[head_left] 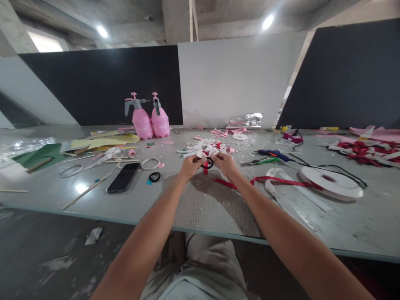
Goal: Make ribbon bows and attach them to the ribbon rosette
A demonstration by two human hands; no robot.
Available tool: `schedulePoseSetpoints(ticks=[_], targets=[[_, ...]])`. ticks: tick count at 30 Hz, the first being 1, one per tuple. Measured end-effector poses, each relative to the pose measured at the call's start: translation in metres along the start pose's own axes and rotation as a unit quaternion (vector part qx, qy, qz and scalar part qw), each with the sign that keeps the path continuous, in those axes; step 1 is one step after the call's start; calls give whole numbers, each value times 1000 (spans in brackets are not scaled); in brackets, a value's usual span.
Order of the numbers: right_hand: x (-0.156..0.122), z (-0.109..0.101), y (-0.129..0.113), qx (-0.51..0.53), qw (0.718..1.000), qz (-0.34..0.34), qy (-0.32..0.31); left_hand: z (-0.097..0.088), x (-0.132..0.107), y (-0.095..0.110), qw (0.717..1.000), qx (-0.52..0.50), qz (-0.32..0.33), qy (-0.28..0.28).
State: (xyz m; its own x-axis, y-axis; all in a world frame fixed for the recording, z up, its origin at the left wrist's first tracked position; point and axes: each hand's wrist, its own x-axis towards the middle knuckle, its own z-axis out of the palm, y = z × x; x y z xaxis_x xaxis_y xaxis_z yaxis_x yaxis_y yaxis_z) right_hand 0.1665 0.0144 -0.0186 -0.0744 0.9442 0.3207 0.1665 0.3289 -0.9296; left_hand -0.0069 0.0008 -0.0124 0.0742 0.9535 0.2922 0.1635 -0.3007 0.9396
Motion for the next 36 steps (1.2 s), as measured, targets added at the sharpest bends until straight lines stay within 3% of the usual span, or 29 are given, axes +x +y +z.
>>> schedulePoseSetpoints(ticks=[5,13,27,36], targets=[[-4,0,-5,4,999,-16,-41,0,-1,0,1000,1,6,7],[-5,0,-9,9,999,37,-30,-1,-1,-1,1000,4,15,0],[-9,1,-21,-93,996,-1,6,-1,2,-4,996,73,50,8],[-7,4,-16,-74,997,-24,17,1,1,-4,999,-3,31,14]])
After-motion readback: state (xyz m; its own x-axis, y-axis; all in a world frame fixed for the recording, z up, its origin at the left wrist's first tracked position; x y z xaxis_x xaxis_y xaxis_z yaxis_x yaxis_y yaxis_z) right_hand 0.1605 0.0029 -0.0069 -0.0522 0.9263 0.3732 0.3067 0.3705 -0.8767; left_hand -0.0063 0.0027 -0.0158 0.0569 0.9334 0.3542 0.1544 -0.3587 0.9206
